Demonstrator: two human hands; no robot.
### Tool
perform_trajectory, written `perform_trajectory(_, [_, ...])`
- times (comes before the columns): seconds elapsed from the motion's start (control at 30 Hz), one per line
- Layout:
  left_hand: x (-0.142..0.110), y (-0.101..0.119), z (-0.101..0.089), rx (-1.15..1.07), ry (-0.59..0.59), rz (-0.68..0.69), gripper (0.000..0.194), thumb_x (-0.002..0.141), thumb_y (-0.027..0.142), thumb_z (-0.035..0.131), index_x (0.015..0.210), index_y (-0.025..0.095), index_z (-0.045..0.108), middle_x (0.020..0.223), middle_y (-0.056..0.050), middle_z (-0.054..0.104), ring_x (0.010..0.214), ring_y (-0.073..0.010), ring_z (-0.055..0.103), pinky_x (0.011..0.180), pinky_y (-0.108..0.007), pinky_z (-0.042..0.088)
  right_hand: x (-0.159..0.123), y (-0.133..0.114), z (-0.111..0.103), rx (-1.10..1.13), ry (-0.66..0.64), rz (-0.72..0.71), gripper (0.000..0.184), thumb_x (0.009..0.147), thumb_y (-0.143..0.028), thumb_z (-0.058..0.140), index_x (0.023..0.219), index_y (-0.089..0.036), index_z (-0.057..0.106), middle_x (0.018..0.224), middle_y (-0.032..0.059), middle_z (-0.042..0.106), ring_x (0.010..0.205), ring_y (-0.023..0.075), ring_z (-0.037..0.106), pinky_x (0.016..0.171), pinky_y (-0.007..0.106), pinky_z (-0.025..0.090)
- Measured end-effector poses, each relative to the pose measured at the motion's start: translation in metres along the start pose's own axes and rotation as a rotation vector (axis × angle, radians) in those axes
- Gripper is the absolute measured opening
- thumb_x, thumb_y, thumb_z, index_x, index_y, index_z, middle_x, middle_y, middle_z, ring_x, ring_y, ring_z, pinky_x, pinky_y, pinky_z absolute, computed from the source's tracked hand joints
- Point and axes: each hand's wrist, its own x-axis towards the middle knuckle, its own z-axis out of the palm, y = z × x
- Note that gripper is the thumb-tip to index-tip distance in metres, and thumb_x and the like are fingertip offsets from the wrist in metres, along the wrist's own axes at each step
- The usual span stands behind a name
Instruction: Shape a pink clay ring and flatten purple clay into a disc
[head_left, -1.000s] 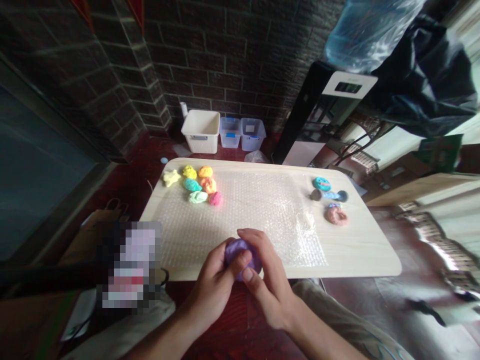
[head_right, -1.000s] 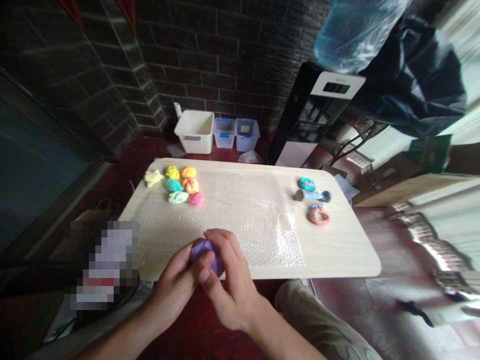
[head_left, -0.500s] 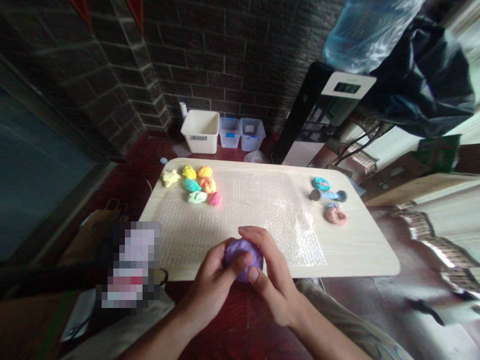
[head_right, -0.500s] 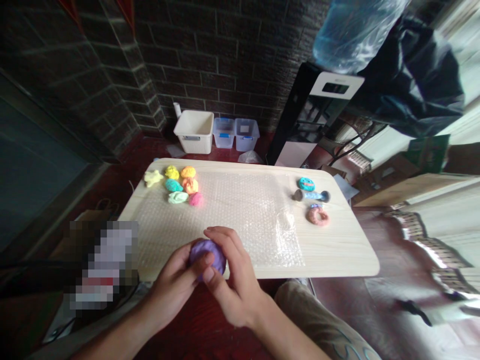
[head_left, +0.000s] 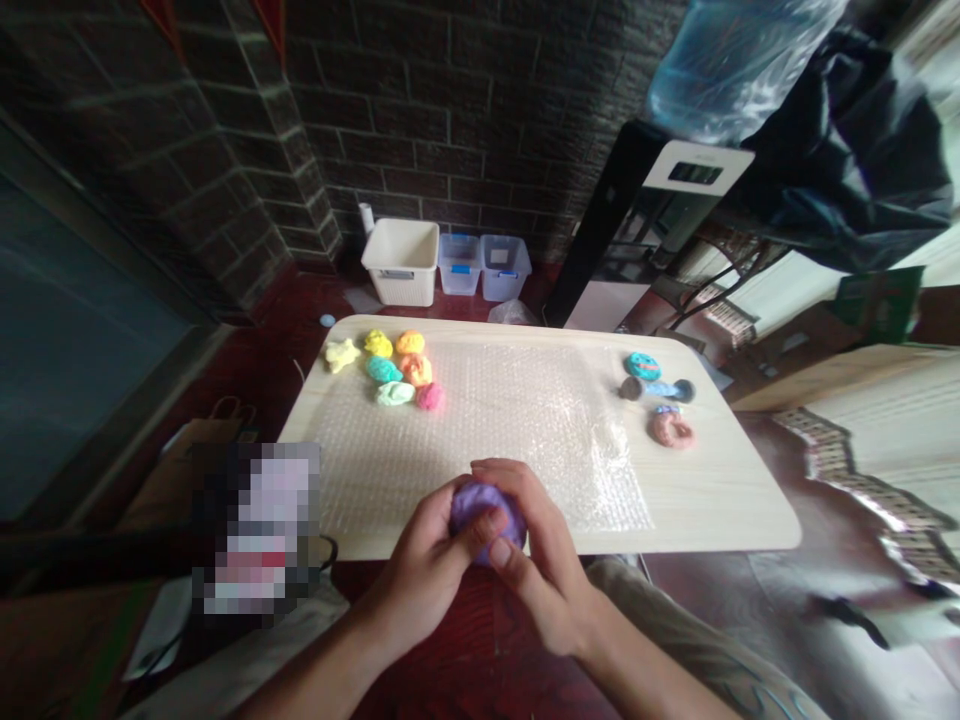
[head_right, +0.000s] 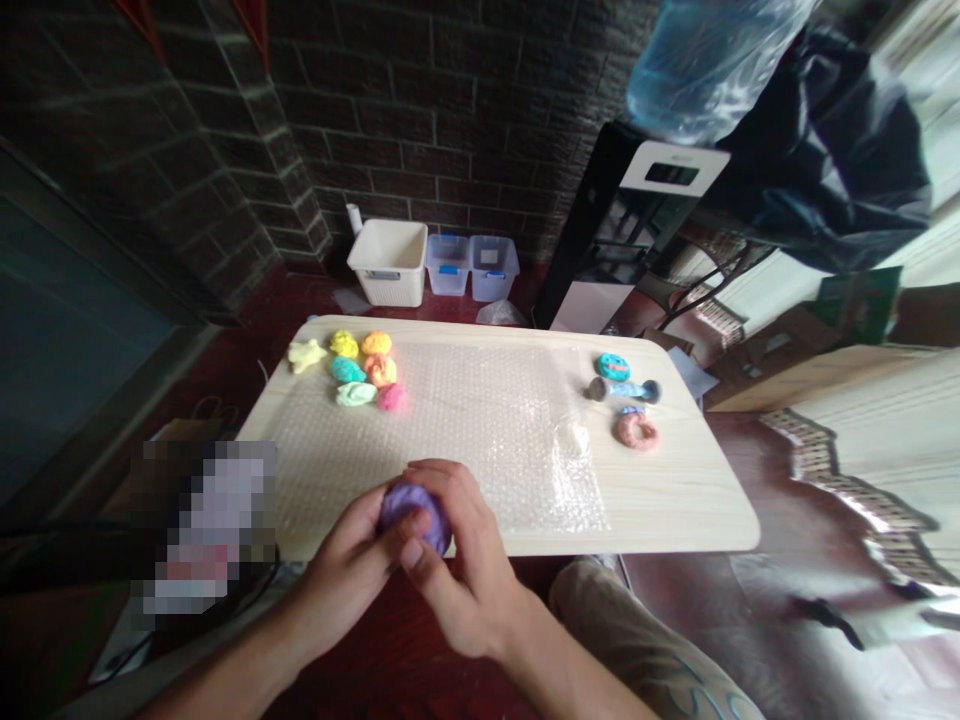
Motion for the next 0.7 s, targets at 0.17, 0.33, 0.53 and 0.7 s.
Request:
perform_trajectory(0.17, [-0.002,0.007,0.0,0.019,-0.019,-0.019,0.039,0.083,0.049,0.085,0.1,0.017,0.073,0.091,-0.005,0.07,0.086,-0.0193,0.061,0.076,-0.027,0.052,0.002,-0.002,-0.004,-0.025,-0.042,0.011,0.042,0.104,-0.046,0.055,0.141,-0.027,0.06,0.139,0.009,0.06,0.133,0.0296,0.056,0.115,0.048,0.045])
perform_trajectory(0.33, [-0.003,0.005,-0.001,0.015,-0.002,-0.038,0.04,0.082,0.049,0.086,0.102,0.016,0.074,0.09,-0.006,0.071,0.088,-0.0206,0.063,0.078,-0.028,0.053,0.002,-0.002,-0.002,-0.044,-0.054,0.019,0.039,0.104,-0.047,0.053,0.137,-0.026,0.062,0.136,0.0095,0.062,0.128,0.0297,0.059,0.109,0.048,0.049])
perform_trajectory(0.53, [0.003,-0.009,0.002,-0.157,0.068,-0.032,0.037,0.085,0.048,0.085,0.1,0.015,0.075,0.091,-0.006,0.07,0.085,-0.0174,0.061,0.076,-0.026,0.051,-0.003,0.006,0.001,-0.051,0.067,0.029,0.042,0.107,-0.047,0.051,0.145,-0.03,0.055,0.14,0.0079,0.061,0.131,0.0286,0.057,0.111,0.046,0.049])
perform_trajectory(0.7, [0.006,-0.007,0.004,-0.13,0.056,0.004,0.038,0.085,0.051,0.084,0.095,0.015,0.075,0.085,-0.004,0.068,0.08,-0.0167,0.058,0.072,-0.026,0.049,-0.006,0.008,0.002,-0.074,0.1,0.049,0.046,0.108,-0.047,0.05,0.15,-0.031,0.051,0.145,0.0088,0.058,0.134,0.0295,0.055,0.111,0.047,0.05])
